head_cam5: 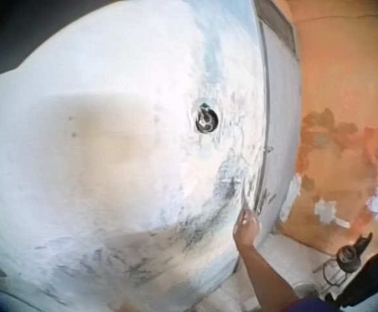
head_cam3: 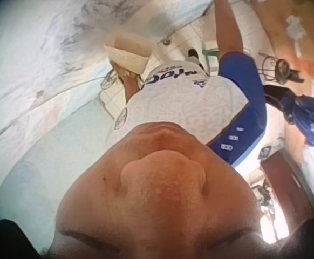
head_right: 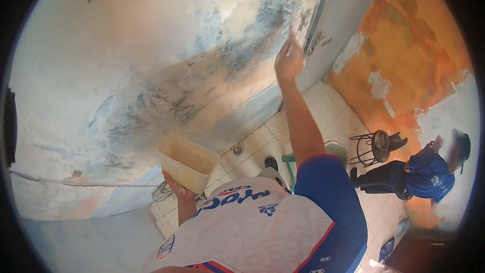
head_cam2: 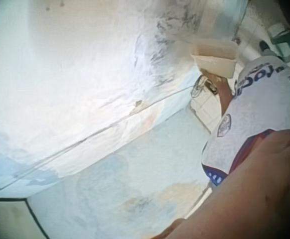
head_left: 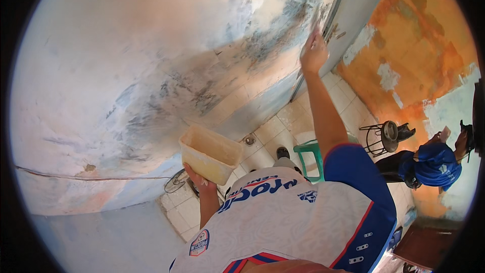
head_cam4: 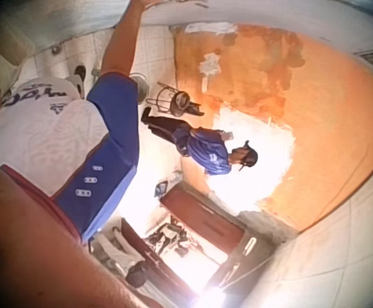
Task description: The person applies plaster to the ceiling and upper wall using a putty knife, reloading the tool from a plastic container held in their other hand.
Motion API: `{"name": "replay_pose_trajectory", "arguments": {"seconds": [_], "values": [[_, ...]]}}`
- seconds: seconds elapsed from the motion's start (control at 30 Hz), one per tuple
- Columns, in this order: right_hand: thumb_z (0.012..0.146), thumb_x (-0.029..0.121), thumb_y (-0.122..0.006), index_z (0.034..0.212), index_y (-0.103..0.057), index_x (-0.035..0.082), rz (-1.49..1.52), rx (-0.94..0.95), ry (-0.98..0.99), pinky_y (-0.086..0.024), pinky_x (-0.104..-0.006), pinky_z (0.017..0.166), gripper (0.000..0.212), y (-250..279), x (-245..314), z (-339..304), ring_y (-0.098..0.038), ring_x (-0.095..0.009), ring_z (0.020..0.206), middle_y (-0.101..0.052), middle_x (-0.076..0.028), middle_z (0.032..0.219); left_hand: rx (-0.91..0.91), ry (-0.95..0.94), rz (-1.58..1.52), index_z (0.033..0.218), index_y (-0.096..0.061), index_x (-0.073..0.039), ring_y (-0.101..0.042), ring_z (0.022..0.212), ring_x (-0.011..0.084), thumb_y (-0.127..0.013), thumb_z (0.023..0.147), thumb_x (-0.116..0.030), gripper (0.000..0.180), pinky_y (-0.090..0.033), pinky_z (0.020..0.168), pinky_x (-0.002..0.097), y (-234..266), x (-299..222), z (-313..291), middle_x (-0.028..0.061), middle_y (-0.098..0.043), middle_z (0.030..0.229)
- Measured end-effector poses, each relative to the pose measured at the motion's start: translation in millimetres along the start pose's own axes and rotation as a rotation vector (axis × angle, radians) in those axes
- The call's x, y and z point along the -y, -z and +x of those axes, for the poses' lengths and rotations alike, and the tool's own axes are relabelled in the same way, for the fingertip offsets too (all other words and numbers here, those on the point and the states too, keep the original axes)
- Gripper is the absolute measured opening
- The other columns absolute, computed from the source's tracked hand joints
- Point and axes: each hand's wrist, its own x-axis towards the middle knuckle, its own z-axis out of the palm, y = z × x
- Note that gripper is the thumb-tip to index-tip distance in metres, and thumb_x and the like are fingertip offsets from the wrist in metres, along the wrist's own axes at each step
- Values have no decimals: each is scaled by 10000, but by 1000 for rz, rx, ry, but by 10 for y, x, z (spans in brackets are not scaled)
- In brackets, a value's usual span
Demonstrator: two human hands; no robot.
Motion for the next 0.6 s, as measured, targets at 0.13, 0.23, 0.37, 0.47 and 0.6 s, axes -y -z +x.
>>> {"name": "replay_pose_trajectory", "arguments": {"seconds": [0.13, 0.23, 0.37, 0.47, 0.6], "values": [[959, 140, -574, 1218, -669, 73, -148, 47, 126, -529, -458, 829, 284, -679, -392, -84, -658, -358, 975, -703, -170, 1024, -19, 12, -13, 1506, -353, -155, -444, 1355, 283, -479, 963, -638, 738, -382, 1129, 458, -16, 66, 22, 65, -447, 1493], [862, 104, -615, 1358, -560, 46, -279, 57, 395, -542, -451, 811, 502, -873, -109, -1154, -657, -322, 955, -679, -120, 1128, 2, -47, 28, 1509, -348, -155, -443, 1356, 282, -476, 963, -640, 741, -384, 1126, 460, -88, 102, 25, 66, -442, 1497], [810, 37, -644, 1106, -685, 51, 94, 414, 308, -534, -413, 727, 299, -99, 612, -2111, -645, -280, 856, -685, -96, 988, -42, -3, -14, 1494, -373, -159, -455, 1343, 283, -525, 940, -630, 743, -391, 1121, 469, -10, 114, -48, 65, -461, 1482], [824, 17, -651, 1116, -689, 52, 252, 425, 299, -542, -402, 707, 297, 194, 318, -2186, -653, -301, 852, -693, -119, 969, -36, 13, -6, 1467, -424, -173, -472, 1323, 292, -608, 898, -618, 745, -400, 1115, 488, -28, 86, -14, 61, -495, 1453], [987, 143, -574, 1067, -721, 46, -39, 238, -153, -527, -421, 656, 193, 158, 104, -854, -660, -315, 750, -685, -145, 831, -24, -7, -22, 1471, -420, -174, -466, 1332, 298, -613, 898, -613, 747, -396, 1117, 497, -21, 52, -63, 66, -492, 1457]]}}
